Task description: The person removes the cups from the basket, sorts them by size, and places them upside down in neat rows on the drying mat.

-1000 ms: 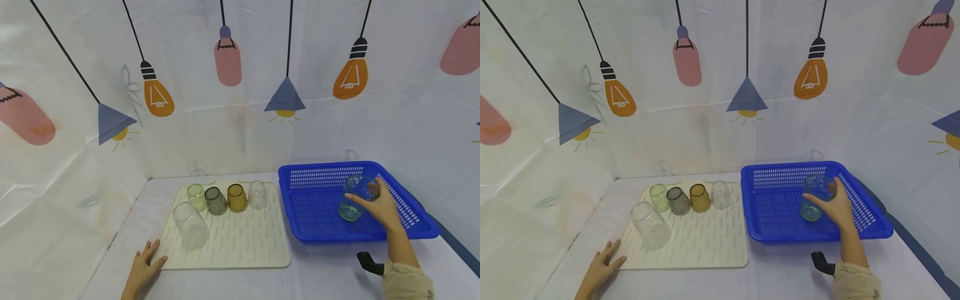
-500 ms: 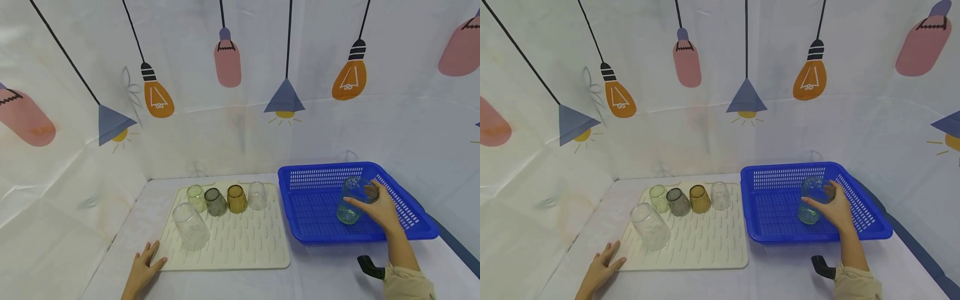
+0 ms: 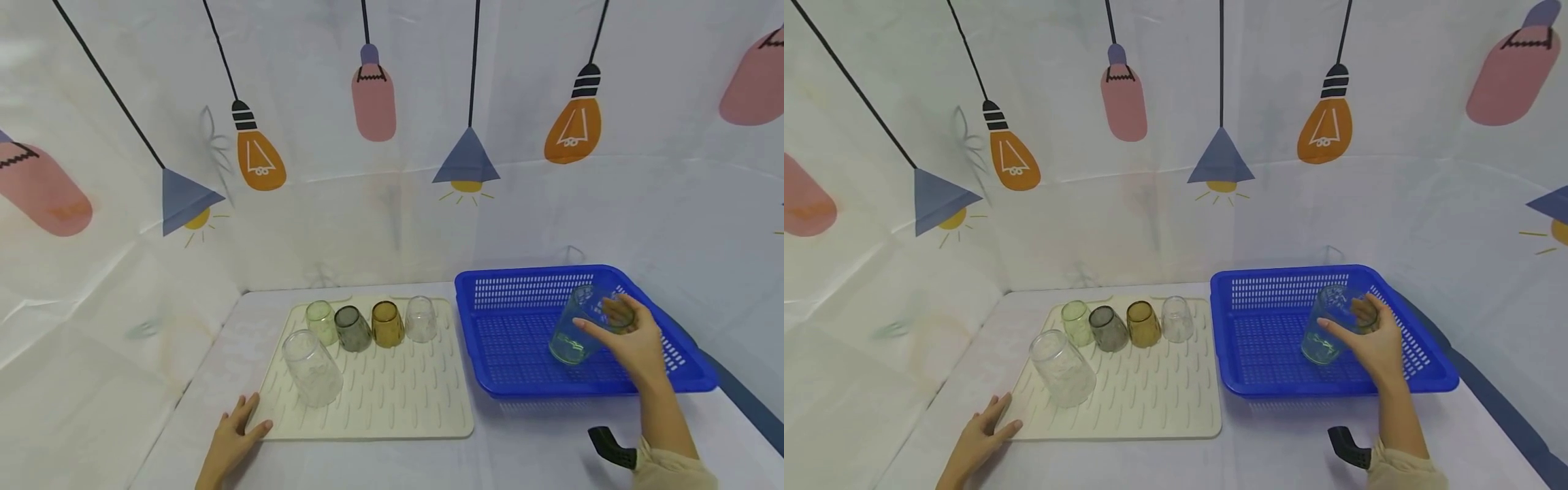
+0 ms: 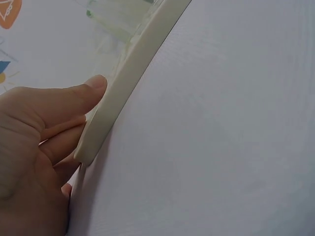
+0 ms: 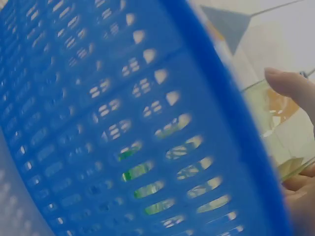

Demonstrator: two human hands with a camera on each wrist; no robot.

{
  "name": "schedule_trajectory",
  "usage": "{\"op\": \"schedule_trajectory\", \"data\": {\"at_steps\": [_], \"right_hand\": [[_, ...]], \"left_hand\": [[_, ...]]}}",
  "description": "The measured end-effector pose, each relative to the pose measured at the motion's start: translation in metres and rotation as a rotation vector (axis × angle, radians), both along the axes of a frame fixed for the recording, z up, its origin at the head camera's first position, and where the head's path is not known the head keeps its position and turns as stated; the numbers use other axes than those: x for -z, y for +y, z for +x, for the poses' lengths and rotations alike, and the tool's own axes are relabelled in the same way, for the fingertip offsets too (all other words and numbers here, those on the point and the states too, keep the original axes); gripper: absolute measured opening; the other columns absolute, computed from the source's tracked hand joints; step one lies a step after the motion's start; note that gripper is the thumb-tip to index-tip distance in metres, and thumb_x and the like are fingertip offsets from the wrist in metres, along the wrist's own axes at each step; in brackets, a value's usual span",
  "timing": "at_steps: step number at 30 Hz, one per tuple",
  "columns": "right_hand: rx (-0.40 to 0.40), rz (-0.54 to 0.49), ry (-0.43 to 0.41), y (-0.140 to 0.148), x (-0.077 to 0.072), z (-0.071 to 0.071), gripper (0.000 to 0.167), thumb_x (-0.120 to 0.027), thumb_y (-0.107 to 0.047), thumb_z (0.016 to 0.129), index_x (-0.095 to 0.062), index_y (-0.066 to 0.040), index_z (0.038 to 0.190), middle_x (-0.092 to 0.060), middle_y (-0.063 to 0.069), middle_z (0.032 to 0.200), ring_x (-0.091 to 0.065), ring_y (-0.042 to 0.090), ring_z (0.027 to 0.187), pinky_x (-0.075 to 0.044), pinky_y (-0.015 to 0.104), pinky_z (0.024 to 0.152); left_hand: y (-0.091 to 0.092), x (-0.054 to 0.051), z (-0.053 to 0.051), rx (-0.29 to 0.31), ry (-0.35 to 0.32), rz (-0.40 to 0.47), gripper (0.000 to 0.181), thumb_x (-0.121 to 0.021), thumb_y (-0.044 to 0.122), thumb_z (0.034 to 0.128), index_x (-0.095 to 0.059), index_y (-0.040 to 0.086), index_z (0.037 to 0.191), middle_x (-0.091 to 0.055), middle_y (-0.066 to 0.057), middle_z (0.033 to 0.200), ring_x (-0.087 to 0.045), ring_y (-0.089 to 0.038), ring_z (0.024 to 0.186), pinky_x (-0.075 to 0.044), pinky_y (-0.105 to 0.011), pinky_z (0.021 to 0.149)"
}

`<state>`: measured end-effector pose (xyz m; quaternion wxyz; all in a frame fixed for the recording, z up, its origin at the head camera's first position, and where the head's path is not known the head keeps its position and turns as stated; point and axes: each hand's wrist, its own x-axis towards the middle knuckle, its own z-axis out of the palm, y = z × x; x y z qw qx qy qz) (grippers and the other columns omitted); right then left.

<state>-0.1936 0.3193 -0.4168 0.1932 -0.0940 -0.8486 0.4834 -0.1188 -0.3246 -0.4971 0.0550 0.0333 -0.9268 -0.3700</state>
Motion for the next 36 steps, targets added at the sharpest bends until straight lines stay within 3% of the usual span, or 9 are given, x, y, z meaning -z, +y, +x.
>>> {"op": "schedule_trajectory", "data": {"at_steps": [4,7,16,18,22,23,25,29,36], "right_hand": [[-0.017,-0.062,0.056,-0.013,-0.024,0.017,0.089,-0.075,-0.019,0.081,-0.02,-0.011,0.15,-0.05,-0.011,0.126,-0.045,-0.007,0.105,-0.037,-0.001,0.082],[-0.034,-0.1,0.092,-0.019,-0.032,0.024,0.085,-0.075,-0.013,0.081,-0.023,-0.011,0.149,-0.048,-0.023,0.118,-0.046,-0.011,0.102,-0.038,-0.001,0.08],[-0.11,-0.08,0.133,-0.035,-0.045,0.038,0.084,-0.075,-0.009,0.08,-0.027,-0.017,0.148,-0.05,-0.02,0.123,-0.046,-0.011,0.104,-0.038,-0.001,0.081],[-0.138,-0.096,0.15,-0.04,-0.047,0.04,0.083,-0.074,-0.007,0.08,-0.028,-0.018,0.148,-0.051,-0.018,0.124,-0.046,-0.01,0.105,-0.038,-0.001,0.081],[-0.225,-0.208,0.219,-0.049,-0.048,0.043,0.08,-0.073,0.004,0.078,-0.033,-0.015,0.145,-0.055,-0.014,0.122,-0.049,-0.006,0.107,-0.039,0.0,0.084],[-0.25,-0.246,0.232,-0.051,-0.049,0.043,0.08,-0.073,0.006,0.077,-0.034,-0.014,0.144,-0.055,-0.013,0.122,-0.05,-0.005,0.108,-0.04,0.001,0.084],[-0.291,-0.31,0.246,-0.055,-0.049,0.045,0.081,-0.072,0.009,0.076,-0.034,-0.013,0.144,-0.056,-0.012,0.121,-0.051,-0.005,0.108,-0.041,0.001,0.084],[-0.366,-0.392,0.25,-0.061,-0.05,0.047,0.081,-0.07,0.012,0.076,-0.033,-0.012,0.144,-0.055,-0.01,0.124,-0.052,-0.004,0.109,-0.042,0.002,0.084],[-0.446,-0.409,0.289,-0.077,-0.054,0.05,0.081,-0.068,0.017,0.075,-0.033,-0.009,0.144,-0.055,-0.006,0.126,-0.051,0.0,0.113,-0.044,0.006,0.088]], "left_hand": [[0.002,-0.004,0.003,-0.025,-0.033,-0.014,0.07,-0.071,0.027,0.0816,-0.042,-0.014,0.131,-0.036,-0.034,0.134,-0.027,-0.052,0.129,-0.013,-0.067,0.106],[0.004,-0.005,0.005,-0.041,-0.007,-0.026,0.068,-0.072,0.025,0.0817,-0.044,-0.015,0.129,-0.038,-0.035,0.132,-0.031,-0.051,0.127,-0.019,-0.068,0.103],[0.013,-0.006,0.011,-0.118,0.131,-0.08,0.054,-0.073,0.019,0.0821,-0.053,-0.014,0.12,-0.055,-0.03,0.12,-0.051,-0.048,0.112,-0.042,-0.053,0.092],[0.016,-0.007,0.011,-0.158,0.171,-0.046,0.05,-0.074,0.017,0.0814,-0.056,-0.012,0.118,-0.058,-0.028,0.118,-0.053,-0.046,0.111,-0.048,-0.037,0.092],[0.025,-0.013,0.012,-0.23,0.277,0.08,0.043,-0.075,0.011,0.0793,-0.062,-0.007,0.116,-0.066,-0.022,0.11,-0.062,-0.003,0.101,-0.041,-0.002,0.084],[0.028,-0.014,0.012,-0.237,0.302,0.115,0.042,-0.076,0.009,0.0788,-0.062,-0.006,0.115,-0.067,-0.022,0.107,-0.059,0.007,0.098,-0.037,0.003,0.082],[0.032,-0.018,0.012,-0.244,0.341,0.167,0.04,-0.076,0.006,0.0779,-0.063,-0.005,0.114,-0.069,-0.02,0.103,-0.051,0.02,0.09,-0.041,0.001,0.079],[0.041,-0.025,0.011,-0.21,0.397,0.245,0.037,-0.074,-0.003,0.0765,-0.064,-0.005,0.112,-0.071,-0.013,0.097,-0.06,0.01,0.082,-0.049,-0.006,0.074],[0.06,-0.047,0.012,-0.084,0.473,0.333,0.036,-0.07,-0.012,0.0747,-0.064,-0.007,0.11,-0.071,0.001,0.094,-0.064,0.003,0.08,-0.052,-0.011,0.069]]}}
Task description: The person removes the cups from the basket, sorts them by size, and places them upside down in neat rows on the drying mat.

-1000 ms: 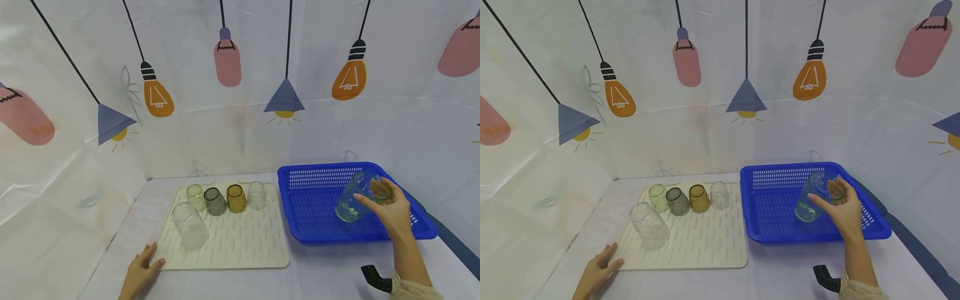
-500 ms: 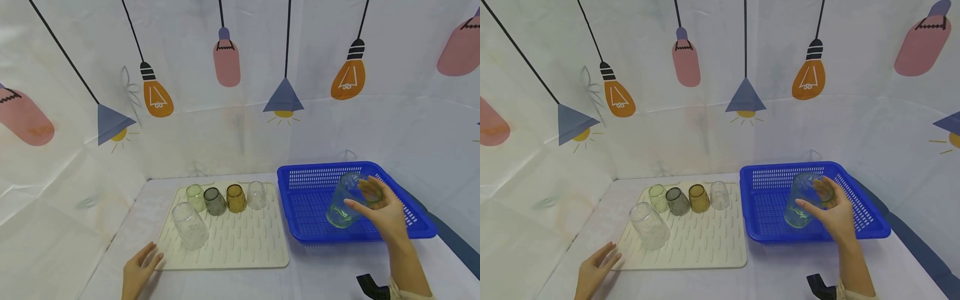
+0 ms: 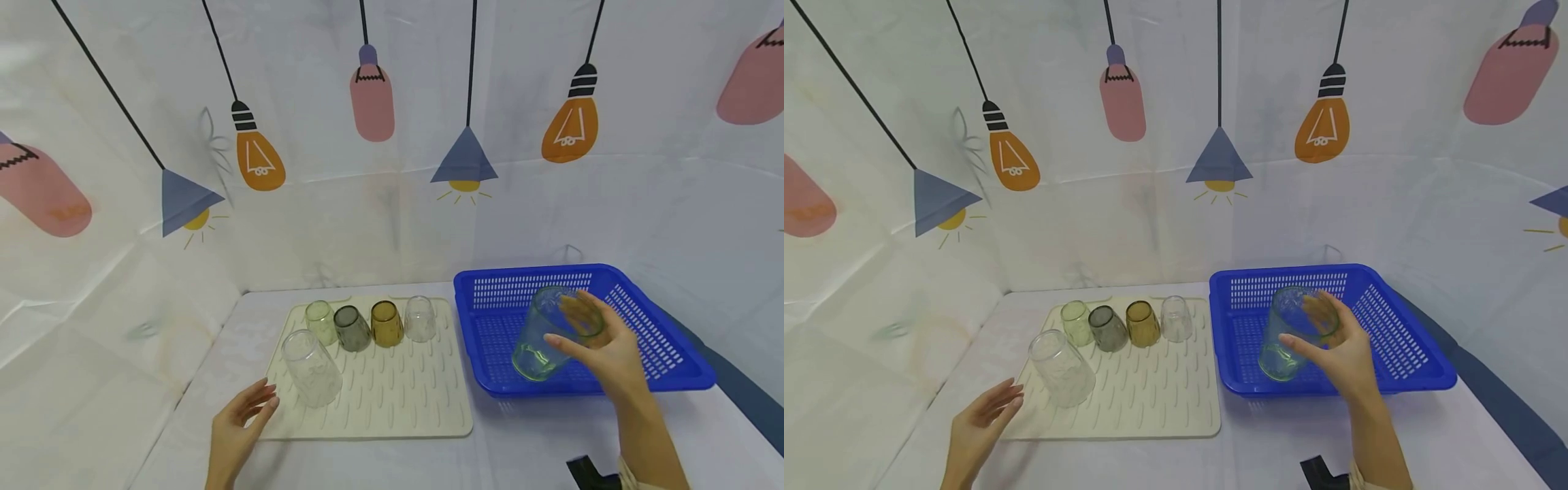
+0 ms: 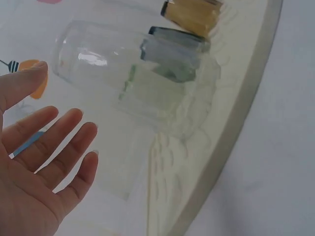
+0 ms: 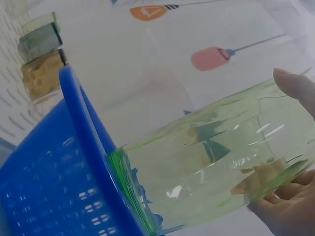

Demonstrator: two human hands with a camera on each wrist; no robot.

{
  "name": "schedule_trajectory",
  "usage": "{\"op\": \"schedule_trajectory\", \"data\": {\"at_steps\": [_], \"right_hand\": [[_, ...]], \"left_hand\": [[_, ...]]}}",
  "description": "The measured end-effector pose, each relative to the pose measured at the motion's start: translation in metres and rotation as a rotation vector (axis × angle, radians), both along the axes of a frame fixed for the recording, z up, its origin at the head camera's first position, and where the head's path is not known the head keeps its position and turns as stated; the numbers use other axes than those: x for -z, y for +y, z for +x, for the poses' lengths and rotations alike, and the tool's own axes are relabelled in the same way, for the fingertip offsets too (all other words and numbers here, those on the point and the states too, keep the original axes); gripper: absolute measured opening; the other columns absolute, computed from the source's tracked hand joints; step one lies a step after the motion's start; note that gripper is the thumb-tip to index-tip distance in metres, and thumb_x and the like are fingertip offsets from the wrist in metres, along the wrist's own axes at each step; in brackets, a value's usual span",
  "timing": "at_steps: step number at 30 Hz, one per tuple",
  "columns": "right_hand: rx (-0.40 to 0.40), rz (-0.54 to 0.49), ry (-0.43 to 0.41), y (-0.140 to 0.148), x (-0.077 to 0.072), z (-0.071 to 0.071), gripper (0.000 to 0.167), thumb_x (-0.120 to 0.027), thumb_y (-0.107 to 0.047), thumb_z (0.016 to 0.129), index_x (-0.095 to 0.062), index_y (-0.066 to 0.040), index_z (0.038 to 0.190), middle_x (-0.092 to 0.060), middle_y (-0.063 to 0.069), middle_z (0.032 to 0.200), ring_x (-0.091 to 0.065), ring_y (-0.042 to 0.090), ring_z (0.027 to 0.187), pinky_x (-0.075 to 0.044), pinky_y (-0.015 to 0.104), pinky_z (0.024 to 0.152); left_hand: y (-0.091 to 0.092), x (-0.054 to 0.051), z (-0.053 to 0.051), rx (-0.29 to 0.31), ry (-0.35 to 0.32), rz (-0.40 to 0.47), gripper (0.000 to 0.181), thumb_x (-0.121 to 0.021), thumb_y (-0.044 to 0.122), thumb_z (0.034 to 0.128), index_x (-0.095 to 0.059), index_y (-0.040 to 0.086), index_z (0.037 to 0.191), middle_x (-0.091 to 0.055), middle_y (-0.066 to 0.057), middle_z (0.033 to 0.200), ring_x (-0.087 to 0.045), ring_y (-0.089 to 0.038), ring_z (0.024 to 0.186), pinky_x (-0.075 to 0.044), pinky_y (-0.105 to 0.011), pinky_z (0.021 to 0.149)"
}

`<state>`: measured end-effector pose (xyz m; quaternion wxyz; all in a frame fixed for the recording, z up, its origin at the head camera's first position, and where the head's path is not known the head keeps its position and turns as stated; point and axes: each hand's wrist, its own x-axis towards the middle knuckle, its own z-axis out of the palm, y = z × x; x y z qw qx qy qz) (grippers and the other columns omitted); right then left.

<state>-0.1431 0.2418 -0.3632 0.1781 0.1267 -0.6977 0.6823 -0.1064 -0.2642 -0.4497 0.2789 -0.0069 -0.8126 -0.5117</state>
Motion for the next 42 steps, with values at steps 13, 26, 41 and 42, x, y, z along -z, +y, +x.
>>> {"op": "schedule_trajectory", "data": {"at_steps": [13,26,41,42], "right_hand": [[-0.052,0.052,0.101,-0.03,-0.004,0.001,0.085,-0.069,0.022,0.069,-0.035,-0.004,0.142,-0.058,-0.002,0.127,-0.055,0.003,0.115,-0.042,0.012,0.096],[-0.222,0.035,0.233,-0.06,-0.006,0.0,0.087,-0.069,0.026,0.061,-0.035,0.007,0.139,-0.058,0.006,0.127,-0.055,0.01,0.117,-0.04,0.016,0.1],[-0.33,0.037,0.272,-0.093,-0.001,-0.001,0.087,-0.073,0.022,0.06,-0.036,0.008,0.138,-0.057,0.012,0.127,-0.054,0.012,0.119,-0.04,0.021,0.102],[-0.334,0.037,0.271,-0.094,-0.001,-0.001,0.087,-0.073,0.022,0.06,-0.035,0.009,0.137,-0.057,0.012,0.127,-0.054,0.012,0.119,-0.04,0.021,0.102]], "left_hand": [[0.038,-0.03,-0.001,0.337,0.198,0.074,0.038,-0.061,-0.023,0.0751,-0.059,-0.013,0.112,-0.07,-0.011,0.097,-0.067,-0.009,0.087,-0.052,-0.015,0.075],[0.077,-0.04,-0.013,0.568,0.246,0.097,0.044,-0.06,-0.021,0.0772,-0.056,-0.008,0.119,-0.068,-0.013,0.105,-0.066,-0.014,0.094,-0.054,-0.021,0.079],[0.134,-0.061,-0.03,0.747,0.227,0.049,0.051,-0.064,-0.011,0.0809,-0.05,-0.003,0.13,-0.063,-0.022,0.112,-0.063,-0.026,0.1,-0.055,-0.036,0.081],[0.137,-0.062,-0.031,0.759,0.222,0.048,0.052,-0.065,-0.011,0.0811,-0.05,-0.002,0.13,-0.062,-0.023,0.112,-0.063,-0.027,0.101,-0.055,-0.037,0.081]]}}
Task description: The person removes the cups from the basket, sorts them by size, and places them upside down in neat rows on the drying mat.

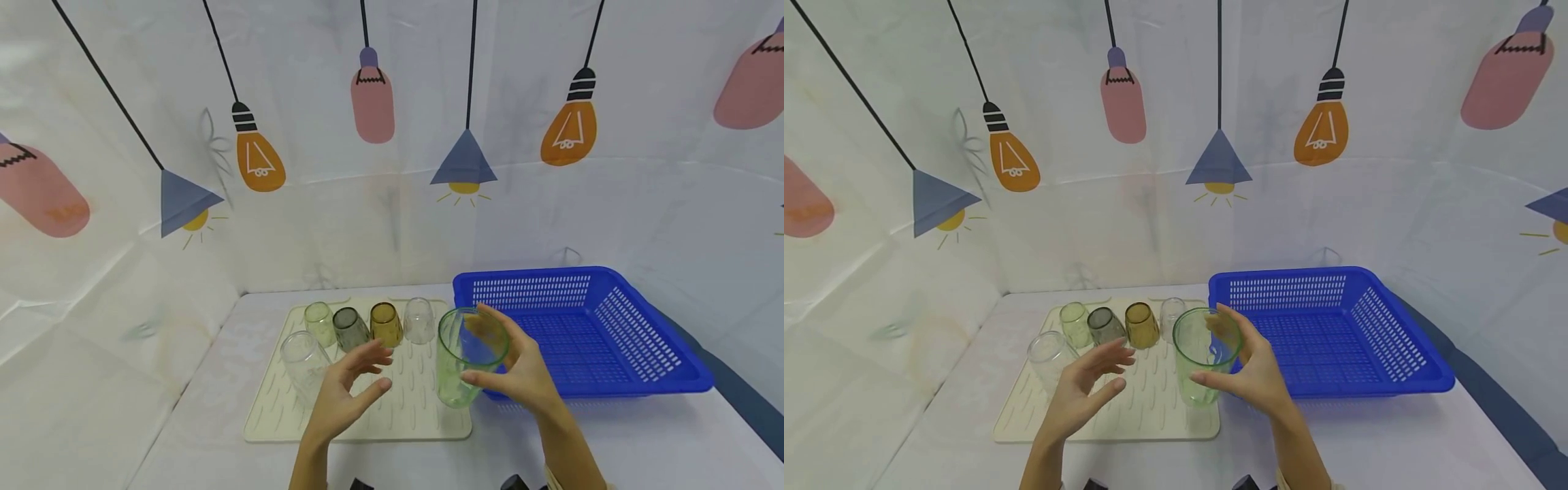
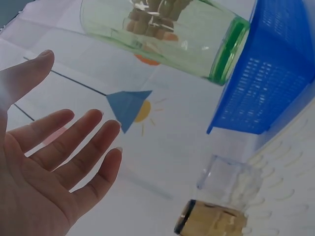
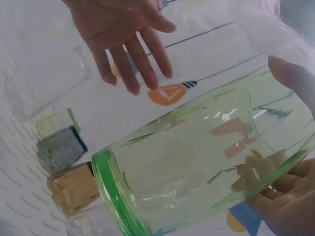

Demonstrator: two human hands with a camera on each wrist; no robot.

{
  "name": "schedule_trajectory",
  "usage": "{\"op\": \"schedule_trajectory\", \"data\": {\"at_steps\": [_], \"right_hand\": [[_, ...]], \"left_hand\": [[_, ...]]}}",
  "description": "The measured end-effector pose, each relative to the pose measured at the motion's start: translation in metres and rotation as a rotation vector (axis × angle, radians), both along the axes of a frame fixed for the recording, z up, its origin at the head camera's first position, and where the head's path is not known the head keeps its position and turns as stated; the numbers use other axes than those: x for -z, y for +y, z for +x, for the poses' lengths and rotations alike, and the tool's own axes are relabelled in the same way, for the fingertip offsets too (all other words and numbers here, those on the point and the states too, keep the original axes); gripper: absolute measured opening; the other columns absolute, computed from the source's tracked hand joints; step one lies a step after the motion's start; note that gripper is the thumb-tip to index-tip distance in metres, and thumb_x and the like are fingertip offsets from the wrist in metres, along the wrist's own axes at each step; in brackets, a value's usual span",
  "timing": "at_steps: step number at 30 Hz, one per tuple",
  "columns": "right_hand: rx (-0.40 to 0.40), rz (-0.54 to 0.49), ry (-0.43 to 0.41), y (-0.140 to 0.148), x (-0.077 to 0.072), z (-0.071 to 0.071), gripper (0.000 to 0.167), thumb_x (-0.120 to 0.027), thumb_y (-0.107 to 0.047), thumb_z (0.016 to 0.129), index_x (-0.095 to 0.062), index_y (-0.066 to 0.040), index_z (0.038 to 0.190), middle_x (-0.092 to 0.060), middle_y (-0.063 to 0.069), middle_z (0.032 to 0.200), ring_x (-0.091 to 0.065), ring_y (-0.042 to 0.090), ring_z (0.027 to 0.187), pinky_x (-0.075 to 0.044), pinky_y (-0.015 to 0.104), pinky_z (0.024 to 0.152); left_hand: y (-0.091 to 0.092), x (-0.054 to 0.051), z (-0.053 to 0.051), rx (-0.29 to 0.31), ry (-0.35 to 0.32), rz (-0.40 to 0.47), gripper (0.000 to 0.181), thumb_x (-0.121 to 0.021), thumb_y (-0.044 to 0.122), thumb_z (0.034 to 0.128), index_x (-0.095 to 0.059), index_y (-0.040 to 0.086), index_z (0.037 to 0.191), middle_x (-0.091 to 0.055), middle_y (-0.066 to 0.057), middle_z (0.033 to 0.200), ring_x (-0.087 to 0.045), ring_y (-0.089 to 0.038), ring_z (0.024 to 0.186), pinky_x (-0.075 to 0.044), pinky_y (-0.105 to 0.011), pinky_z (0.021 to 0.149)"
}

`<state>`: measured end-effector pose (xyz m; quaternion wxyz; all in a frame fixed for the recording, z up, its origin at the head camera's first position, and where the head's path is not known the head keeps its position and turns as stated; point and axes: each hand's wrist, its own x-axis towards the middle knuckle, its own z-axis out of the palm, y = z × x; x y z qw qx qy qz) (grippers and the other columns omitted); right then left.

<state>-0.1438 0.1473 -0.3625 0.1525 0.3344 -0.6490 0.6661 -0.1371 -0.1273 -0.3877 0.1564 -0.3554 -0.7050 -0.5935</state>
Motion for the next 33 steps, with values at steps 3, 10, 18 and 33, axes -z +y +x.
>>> {"op": "schedule_trajectory", "data": {"at_steps": [3,10,18,33], "right_hand": [[-0.011,-0.001,0.006,-0.004,0.001,0.0,0.086,-0.073,0.022,0.06,-0.034,0.012,0.136,-0.057,0.013,0.126,-0.054,0.012,0.118,-0.04,0.021,0.102],[-0.05,0.019,-0.015,-0.013,0.004,-0.001,0.085,-0.076,0.016,0.063,-0.035,0.01,0.137,-0.056,0.018,0.127,-0.053,0.016,0.12,-0.04,0.023,0.103],[-0.113,0.047,-0.028,-0.021,0.01,-0.001,0.083,-0.078,0.002,0.072,-0.03,0.013,0.138,-0.049,0.028,0.129,-0.051,0.017,0.122,-0.039,0.024,0.104],[-0.287,0.066,0.016,-0.027,0.02,-0.005,0.091,-0.075,-0.022,0.08,-0.019,0.017,0.141,-0.039,0.04,0.131,-0.044,0.017,0.129,-0.039,0.031,0.106]], "left_hand": [[0.009,-0.002,-0.002,0.038,-0.002,-0.003,0.053,-0.066,-0.009,0.0813,-0.049,-0.002,0.131,-0.061,-0.026,0.112,-0.062,-0.029,0.101,-0.055,-0.038,0.081],[0.029,-0.009,-0.006,0.094,-0.028,-0.01,0.055,-0.068,-0.003,0.0816,-0.047,-0.003,0.133,-0.059,-0.022,0.117,-0.058,-0.03,0.108,-0.054,-0.039,0.084],[0.042,-0.012,-0.01,0.127,-0.054,-0.072,0.068,-0.072,0.008,0.0819,-0.039,-0.001,0.14,-0.056,-0.019,0.127,-0.057,-0.03,0.113,-0.052,-0.041,0.088],[0.042,-0.027,-0.015,0.136,-0.102,-0.169,0.076,-0.082,0.021,0.0704,-0.045,0.0,0.133,-0.064,-0.014,0.117,-0.063,-0.021,0.103,-0.053,-0.037,0.089]]}}
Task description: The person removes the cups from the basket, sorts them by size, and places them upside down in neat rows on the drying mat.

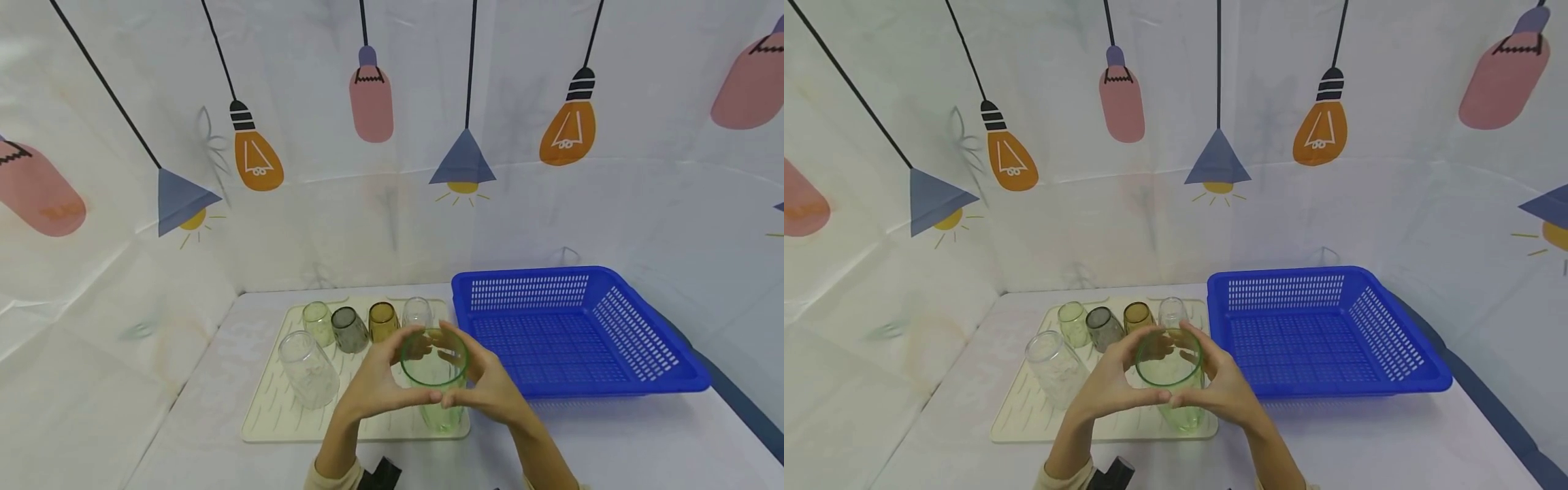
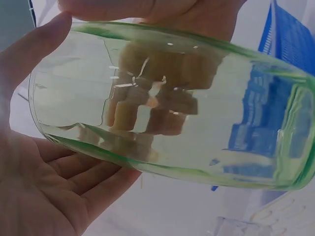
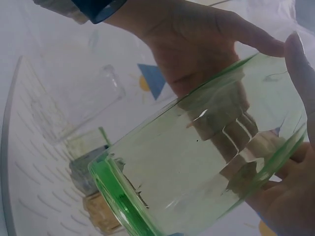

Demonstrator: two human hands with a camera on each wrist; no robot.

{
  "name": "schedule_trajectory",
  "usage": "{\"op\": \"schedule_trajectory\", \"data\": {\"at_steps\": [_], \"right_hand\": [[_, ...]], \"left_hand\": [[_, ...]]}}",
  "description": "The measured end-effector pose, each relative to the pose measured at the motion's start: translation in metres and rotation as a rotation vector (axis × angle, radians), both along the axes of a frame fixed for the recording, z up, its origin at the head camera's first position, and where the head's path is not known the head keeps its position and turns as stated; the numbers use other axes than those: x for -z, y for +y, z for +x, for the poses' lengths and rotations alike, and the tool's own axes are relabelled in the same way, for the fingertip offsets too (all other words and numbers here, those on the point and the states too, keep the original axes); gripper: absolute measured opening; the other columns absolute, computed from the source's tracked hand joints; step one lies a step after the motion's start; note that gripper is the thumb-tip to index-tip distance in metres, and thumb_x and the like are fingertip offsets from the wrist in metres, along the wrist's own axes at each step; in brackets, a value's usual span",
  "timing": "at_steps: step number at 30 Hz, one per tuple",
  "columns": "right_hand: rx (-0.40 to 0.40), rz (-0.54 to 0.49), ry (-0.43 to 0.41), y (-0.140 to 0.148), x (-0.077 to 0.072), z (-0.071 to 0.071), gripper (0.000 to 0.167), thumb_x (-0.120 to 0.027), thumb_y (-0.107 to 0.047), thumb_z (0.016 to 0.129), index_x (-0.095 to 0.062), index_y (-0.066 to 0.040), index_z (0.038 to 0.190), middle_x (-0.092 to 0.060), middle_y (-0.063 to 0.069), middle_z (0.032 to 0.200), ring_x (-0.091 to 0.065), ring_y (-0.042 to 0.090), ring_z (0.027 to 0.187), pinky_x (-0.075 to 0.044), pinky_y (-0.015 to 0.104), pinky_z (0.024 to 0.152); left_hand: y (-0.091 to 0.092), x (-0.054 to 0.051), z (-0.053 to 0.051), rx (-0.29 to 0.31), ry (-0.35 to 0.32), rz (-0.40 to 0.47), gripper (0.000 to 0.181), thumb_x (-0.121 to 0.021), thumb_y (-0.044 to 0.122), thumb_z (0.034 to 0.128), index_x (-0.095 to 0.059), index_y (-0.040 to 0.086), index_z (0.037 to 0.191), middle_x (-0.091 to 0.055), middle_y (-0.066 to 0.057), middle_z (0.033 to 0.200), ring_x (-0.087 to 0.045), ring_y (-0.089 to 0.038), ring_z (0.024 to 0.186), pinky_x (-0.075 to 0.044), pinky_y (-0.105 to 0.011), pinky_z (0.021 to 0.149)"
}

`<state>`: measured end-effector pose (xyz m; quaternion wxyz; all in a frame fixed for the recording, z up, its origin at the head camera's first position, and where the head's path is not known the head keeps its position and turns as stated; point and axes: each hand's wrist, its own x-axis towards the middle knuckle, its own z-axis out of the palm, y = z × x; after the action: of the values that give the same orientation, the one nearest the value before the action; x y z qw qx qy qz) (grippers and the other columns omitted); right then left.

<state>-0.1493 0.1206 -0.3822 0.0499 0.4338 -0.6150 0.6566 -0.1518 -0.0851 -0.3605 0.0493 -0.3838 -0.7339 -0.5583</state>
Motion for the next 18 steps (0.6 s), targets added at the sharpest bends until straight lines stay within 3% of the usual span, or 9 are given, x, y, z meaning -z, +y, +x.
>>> {"op": "schedule_trajectory", "data": {"at_steps": [3,9,18], "right_hand": [[-0.029,0.025,-0.01,0.0006,0.0013,-0.0002,0.093,-0.074,-0.023,0.081,-0.016,0.014,0.143,-0.034,0.042,0.135,-0.041,0.016,0.132,-0.039,0.031,0.107],[-0.053,0.079,-0.044,0.0012,0.0024,0.0013,0.096,-0.072,-0.026,0.082,-0.011,0.014,0.144,-0.026,0.044,0.138,-0.036,0.01,0.134,-0.037,0.029,0.107],[0.011,0.11,-0.025,0.0031,0.0081,0.0045,0.092,-0.076,-0.014,0.079,-0.017,0.012,0.144,-0.03,0.039,0.141,-0.039,0.013,0.132,-0.04,0.029,0.105]], "left_hand": [[0.0002,-0.0037,0.0001,0.021,-0.045,-0.014,0.076,-0.083,0.014,0.0663,-0.047,0.002,0.132,-0.063,-0.013,0.118,-0.063,-0.022,0.103,-0.053,-0.037,0.089],[0.0008,-0.0025,0.0004,0.033,-0.053,-0.026,0.077,-0.084,0.014,0.0645,-0.048,0.005,0.132,-0.063,-0.01,0.118,-0.062,-0.023,0.104,-0.053,-0.035,0.089],[-0.004,-0.0027,0.0028,-0.044,0.042,0.001,0.077,-0.084,0.015,0.0635,-0.049,0.004,0.131,-0.065,-0.013,0.112,-0.063,-0.022,0.099,-0.054,-0.034,0.084]]}}
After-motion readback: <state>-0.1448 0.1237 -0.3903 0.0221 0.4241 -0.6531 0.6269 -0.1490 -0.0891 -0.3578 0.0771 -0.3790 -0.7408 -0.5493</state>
